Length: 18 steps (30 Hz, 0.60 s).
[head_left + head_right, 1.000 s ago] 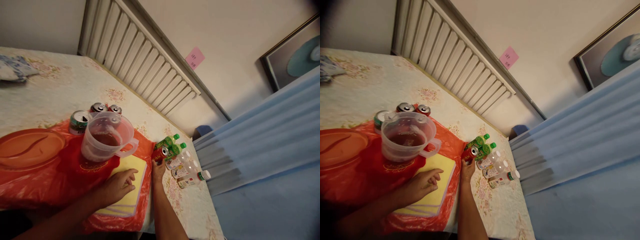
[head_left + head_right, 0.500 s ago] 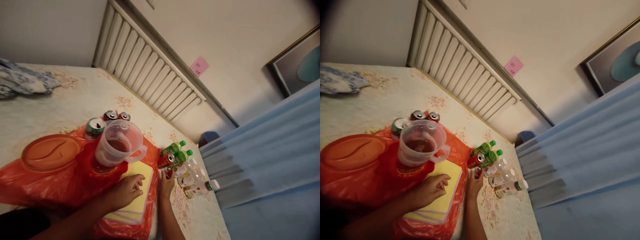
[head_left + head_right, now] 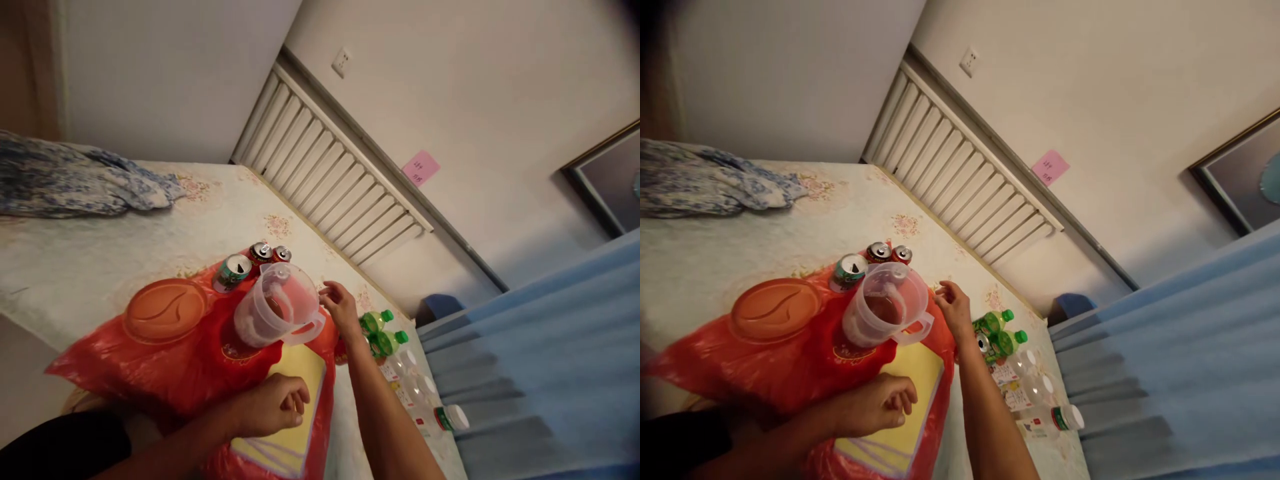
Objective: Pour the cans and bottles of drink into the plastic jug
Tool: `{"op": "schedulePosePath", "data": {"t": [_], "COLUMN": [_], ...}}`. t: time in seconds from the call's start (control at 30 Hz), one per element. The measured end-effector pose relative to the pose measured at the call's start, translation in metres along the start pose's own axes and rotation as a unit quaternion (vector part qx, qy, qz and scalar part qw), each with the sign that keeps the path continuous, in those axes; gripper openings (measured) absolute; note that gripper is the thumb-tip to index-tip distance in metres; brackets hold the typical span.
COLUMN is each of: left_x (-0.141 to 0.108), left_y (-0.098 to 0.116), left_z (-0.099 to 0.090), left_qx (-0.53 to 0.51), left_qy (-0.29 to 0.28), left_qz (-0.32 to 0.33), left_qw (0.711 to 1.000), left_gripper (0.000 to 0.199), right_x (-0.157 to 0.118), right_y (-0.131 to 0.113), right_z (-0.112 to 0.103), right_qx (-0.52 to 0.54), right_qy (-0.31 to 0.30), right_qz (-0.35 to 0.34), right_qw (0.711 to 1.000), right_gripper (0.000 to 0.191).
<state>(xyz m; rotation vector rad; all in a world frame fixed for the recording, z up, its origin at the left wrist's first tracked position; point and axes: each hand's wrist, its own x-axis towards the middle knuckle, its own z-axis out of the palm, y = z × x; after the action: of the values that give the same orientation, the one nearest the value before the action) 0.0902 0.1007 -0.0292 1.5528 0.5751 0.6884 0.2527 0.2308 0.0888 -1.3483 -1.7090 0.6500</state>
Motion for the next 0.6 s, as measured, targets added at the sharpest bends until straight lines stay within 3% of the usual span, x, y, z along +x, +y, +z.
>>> {"op": "schedulePosePath", "data": {"t": [0.1,0.23,0.37,0.5,0.6], "left_x": [-0.003,-0.007,-0.012,-0.014,-0.012], "left_y": [0.003,0.01,0.021,0.023,0.02], "left_z": [-0.004,-0.009,-0.015,-0.019,-0.019], "left_qx": [-0.011,-0.021,-0.02,-0.013,-0.008], "left_qy": [0.004,0.008,0.006,-0.002,-0.006], "left_qz": [-0.01,-0.023,-0.037,-0.064,-0.075], "left_qw": [1.0,0.999,0.999,0.998,0.997], "left_gripper": [0.029,0.031,0.03,0.033,0.034], "right_x": [0.041,0.082,0.115,0.139,0.152], "right_y": [0.005,0.022,0.03,0.028,0.024], "right_z": [0.028,0.053,0.066,0.076,0.083], "right_qx": [-0.054,-0.1,-0.148,-0.167,-0.2], "right_qy": [-0.068,-0.093,-0.119,-0.168,-0.223], "right_qz": [-0.034,-0.024,-0.039,-0.064,-0.123], "right_qw": [0.996,0.99,0.981,0.969,0.946], "right_gripper": [0.041,0.05,0.055,0.071,0.076]}}
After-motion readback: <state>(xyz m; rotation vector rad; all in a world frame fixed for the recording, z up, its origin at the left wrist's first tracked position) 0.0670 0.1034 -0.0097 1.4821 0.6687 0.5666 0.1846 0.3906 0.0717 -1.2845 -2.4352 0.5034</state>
